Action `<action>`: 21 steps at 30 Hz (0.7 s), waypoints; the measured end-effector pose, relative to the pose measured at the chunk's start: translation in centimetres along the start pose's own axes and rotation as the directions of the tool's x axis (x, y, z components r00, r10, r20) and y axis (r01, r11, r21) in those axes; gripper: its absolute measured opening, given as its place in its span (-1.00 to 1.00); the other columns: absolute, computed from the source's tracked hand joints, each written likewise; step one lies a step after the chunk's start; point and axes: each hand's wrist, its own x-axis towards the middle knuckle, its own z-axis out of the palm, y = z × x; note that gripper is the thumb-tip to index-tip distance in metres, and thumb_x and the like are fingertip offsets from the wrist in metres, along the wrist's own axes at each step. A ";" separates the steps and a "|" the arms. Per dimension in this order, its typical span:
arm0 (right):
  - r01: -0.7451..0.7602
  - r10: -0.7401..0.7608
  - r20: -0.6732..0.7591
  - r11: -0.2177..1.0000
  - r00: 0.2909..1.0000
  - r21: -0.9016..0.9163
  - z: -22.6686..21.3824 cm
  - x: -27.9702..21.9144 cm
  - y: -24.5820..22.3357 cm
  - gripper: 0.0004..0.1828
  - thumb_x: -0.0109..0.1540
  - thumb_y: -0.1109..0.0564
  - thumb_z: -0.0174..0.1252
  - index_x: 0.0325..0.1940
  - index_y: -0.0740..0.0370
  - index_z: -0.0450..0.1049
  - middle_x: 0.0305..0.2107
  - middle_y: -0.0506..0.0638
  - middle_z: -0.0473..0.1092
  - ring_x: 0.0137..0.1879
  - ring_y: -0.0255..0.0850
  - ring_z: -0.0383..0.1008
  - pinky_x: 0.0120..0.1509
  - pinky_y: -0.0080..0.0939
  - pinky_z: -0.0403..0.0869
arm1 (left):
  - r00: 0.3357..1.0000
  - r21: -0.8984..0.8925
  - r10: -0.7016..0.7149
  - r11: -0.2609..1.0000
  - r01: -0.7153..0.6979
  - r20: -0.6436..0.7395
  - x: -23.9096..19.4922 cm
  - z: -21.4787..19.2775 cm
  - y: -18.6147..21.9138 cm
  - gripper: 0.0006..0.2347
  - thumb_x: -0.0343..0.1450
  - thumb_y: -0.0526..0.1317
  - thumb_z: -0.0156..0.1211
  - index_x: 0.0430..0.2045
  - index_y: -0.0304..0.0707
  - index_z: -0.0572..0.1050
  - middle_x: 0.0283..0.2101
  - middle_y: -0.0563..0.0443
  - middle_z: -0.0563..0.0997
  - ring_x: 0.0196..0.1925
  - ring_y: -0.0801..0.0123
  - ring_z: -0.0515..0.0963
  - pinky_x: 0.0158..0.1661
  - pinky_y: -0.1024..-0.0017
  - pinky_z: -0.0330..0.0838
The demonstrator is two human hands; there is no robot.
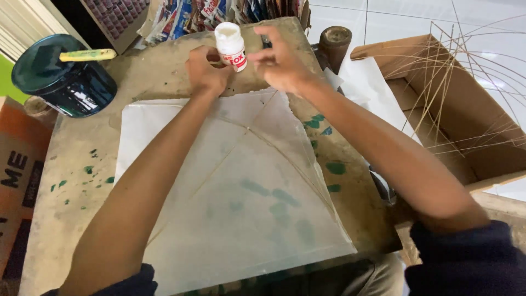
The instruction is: The person trims the edges of a white sheet attached to a bamboo frame using scissors. They then apply glue from a bottle to the frame and fold the sheet over the edges to secure it.
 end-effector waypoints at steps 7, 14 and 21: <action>-0.166 0.182 -0.076 0.969 0.980 0.183 0.4 3.0 2.1 -0.11 0.15 0.52 -0.05 0.45 -0.15 -0.03 0.34 0.21 0.35 0.35 -0.13 0.52 0.28 -0.13 0.55 | 1.000 0.022 -0.008 1.000 0.008 -0.013 -0.2 0.8 0.0 -0.82 0.29 -0.22 0.32 -0.30 -0.22 0.54 -0.28 0.03 0.69 -0.27 0.40 0.67 -0.21 0.41 0.59; -0.258 0.261 -0.034 0.908 0.965 -0.331 -1.9 -2.4 -2.8 -0.24 0.21 0.36 0.02 0.48 0.09 0.03 -0.16 0.07 0.33 -0.23 -0.25 0.35 -0.26 -0.24 0.35 | 0.812 0.022 0.127 0.985 -0.170 0.570 -3.1 -0.1 5.4 -0.85 0.41 -0.29 0.03 -0.34 -0.22 0.59 -0.25 0.00 0.60 -0.18 0.29 0.53 -0.16 0.34 0.36; -0.512 0.561 -0.036 0.724 0.827 -0.461 -1.7 -4.2 -6.8 -0.07 0.21 0.15 0.24 0.54 -0.19 -0.11 0.43 0.02 0.05 0.39 0.00 0.26 0.13 0.31 0.50 | 0.660 0.278 -0.170 0.959 -0.061 0.732 -4.0 -1.5 10.0 -0.84 0.30 -0.10 0.18 -0.45 -0.16 0.55 -0.29 0.06 0.57 -0.19 0.35 0.49 -0.23 0.38 0.27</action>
